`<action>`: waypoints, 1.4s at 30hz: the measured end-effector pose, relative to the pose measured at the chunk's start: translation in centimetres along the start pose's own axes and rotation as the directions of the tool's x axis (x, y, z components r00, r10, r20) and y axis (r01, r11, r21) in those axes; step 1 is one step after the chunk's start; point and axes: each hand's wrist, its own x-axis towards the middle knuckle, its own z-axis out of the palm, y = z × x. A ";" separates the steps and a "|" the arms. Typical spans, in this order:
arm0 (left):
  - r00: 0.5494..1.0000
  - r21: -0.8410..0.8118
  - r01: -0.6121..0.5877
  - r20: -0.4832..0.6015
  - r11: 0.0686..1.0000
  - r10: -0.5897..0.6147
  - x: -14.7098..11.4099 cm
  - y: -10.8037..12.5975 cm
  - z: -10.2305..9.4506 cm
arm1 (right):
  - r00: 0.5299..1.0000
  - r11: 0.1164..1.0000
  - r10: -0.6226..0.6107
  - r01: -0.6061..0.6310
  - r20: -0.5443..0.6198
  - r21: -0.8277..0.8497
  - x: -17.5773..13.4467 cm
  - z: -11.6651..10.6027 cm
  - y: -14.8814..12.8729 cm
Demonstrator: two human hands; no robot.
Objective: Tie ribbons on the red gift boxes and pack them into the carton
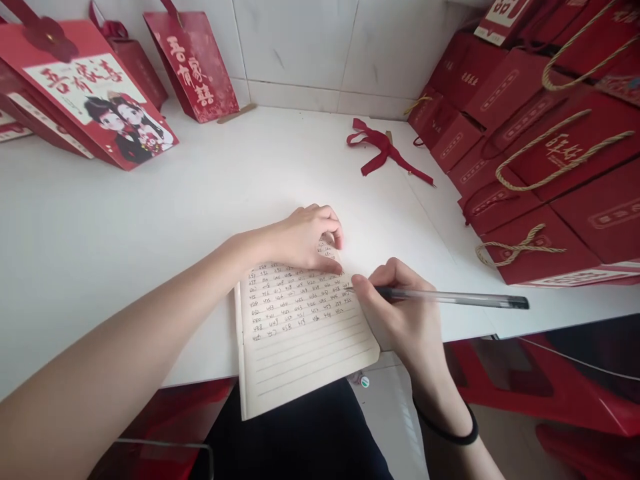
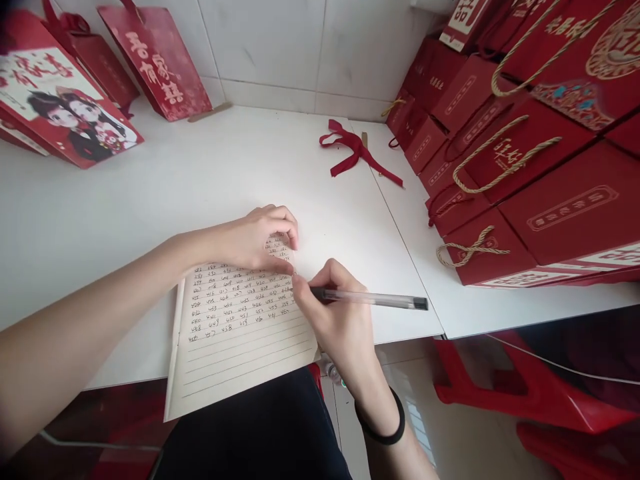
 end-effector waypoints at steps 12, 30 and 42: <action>0.999 -0.038 -0.055 0.002 0.998 0.055 0.2 -0.3 0.2 | 0.999 0.974 -0.036 0.028 -0.031 -0.224 -1.2 -0.2 -0.1; 0.999 -0.063 0.035 0.038 0.997 -0.033 0.5 -0.2 0.2 | 0.994 0.955 -0.098 0.083 -0.040 -0.283 -1.1 -0.2 -0.1; 0.998 -0.095 0.044 0.058 0.995 -0.039 0.4 0.2 -0.1 | 0.992 0.952 -0.113 0.090 -0.064 -0.293 -1.3 -0.2 0.0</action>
